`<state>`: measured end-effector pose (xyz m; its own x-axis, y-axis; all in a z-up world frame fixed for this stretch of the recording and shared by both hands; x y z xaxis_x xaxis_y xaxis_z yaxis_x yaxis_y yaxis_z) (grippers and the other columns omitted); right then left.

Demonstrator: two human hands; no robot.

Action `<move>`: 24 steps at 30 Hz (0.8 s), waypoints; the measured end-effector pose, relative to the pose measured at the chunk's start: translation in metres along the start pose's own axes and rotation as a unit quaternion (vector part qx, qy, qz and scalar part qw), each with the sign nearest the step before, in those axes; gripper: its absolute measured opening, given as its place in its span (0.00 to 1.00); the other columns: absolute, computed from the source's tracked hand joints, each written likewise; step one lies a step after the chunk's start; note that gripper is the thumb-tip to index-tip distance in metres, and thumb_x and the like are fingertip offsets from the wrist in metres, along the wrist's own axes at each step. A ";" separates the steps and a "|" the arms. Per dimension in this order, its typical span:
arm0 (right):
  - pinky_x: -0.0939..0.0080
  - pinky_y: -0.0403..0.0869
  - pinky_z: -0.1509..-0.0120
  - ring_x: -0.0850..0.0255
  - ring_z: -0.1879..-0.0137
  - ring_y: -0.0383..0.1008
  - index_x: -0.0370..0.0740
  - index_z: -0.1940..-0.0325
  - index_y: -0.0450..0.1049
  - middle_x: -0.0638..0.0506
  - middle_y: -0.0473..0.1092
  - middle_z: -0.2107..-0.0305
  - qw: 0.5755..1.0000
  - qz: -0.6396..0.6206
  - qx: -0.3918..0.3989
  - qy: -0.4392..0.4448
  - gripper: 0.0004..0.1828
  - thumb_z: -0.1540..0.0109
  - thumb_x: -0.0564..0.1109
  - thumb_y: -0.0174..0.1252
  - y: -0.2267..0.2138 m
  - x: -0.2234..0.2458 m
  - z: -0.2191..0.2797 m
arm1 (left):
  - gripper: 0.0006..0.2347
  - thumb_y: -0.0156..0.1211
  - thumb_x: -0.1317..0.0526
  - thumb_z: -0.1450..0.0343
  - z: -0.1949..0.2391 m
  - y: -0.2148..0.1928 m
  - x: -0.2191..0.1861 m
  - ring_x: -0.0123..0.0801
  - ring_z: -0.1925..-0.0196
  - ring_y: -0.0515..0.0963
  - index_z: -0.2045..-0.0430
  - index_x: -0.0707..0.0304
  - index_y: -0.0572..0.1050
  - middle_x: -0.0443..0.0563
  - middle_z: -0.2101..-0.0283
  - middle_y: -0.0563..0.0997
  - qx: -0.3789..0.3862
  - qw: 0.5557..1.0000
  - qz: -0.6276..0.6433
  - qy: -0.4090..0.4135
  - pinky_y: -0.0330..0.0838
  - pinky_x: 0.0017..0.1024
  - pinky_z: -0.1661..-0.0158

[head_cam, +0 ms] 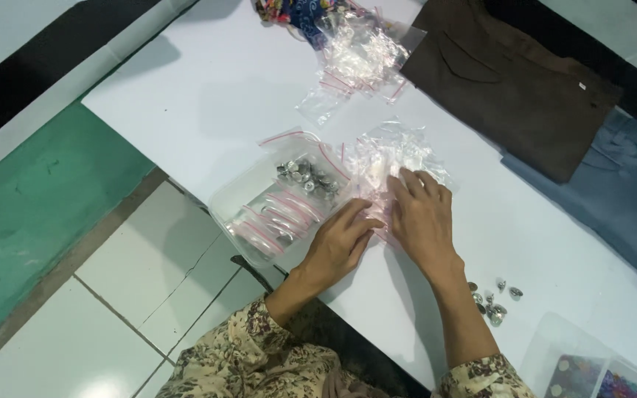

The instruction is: Sorting and packaging small colorful plastic buttons and metal rivets into plastic bags

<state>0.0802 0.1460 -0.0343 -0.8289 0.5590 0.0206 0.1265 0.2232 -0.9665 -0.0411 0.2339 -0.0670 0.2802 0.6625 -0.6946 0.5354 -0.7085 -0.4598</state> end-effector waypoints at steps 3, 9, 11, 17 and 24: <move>0.44 0.65 0.35 0.50 0.35 0.72 0.51 0.43 0.79 0.50 0.77 0.48 0.999 -0.007 0.030 0.007 0.20 0.39 0.41 0.58 0.009 -0.002 0.004 | 0.08 0.60 0.71 0.28 0.003 -0.007 -0.004 0.60 0.41 0.77 0.56 0.61 0.78 0.64 0.47 0.75 0.022 0.999 0.021 -0.020 0.73 0.48 0.45; 0.51 0.63 0.36 0.61 0.43 0.76 0.52 0.51 0.83 0.56 0.80 0.57 0.998 -0.036 -0.046 0.029 0.11 0.33 0.42 0.58 -0.015 -0.007 0.013 | 0.09 0.62 0.71 0.29 0.009 -0.001 0.001 0.57 0.39 0.76 0.57 0.60 0.80 0.61 0.47 0.76 0.011 1.000 -0.013 0.009 0.70 0.48 0.40; 0.52 0.63 0.35 0.61 0.43 0.76 0.52 0.51 0.83 0.57 0.80 0.56 0.994 -0.076 -0.064 0.041 0.10 0.32 0.42 0.58 -0.020 -0.015 0.020 | 0.09 0.63 0.71 0.30 0.009 -0.002 0.001 0.58 0.39 0.76 0.58 0.60 0.80 0.61 0.48 0.77 0.013 1.000 -0.011 0.011 0.70 0.49 0.40; 0.50 0.64 0.33 0.57 0.41 0.77 0.48 0.50 0.81 0.55 0.80 0.55 0.954 -0.260 -0.088 0.119 0.09 0.30 0.41 0.57 -0.053 -0.029 0.051 | 0.09 0.62 0.70 0.29 0.011 0.013 0.007 0.51 0.39 0.77 0.56 0.57 0.80 0.55 0.48 0.78 0.005 1.000 -0.002 -0.012 0.71 0.45 0.42; 0.48 0.62 0.30 0.53 0.37 0.74 0.48 0.52 0.83 0.54 0.79 0.51 0.969 -0.213 -0.078 0.099 0.13 0.33 0.36 0.56 -0.064 -0.046 0.059 | 0.09 0.61 0.69 0.28 -0.007 0.011 -0.013 0.49 0.41 0.79 0.58 0.55 0.81 0.53 0.50 0.80 -0.028 0.999 -0.001 -0.029 0.73 0.42 0.47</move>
<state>0.0780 0.0591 0.0114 -0.7048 0.5289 0.4728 -0.1109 0.5762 -0.8097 -0.0334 0.2194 -0.0588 0.2341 0.6477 -0.7251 0.5804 -0.6914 -0.4302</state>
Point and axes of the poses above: each hand's wrist, its own z-axis away from the middle knuckle, its own y-axis out of the palm, x = y × z, the point moved 6 cm from there along -z, towards the middle knuckle
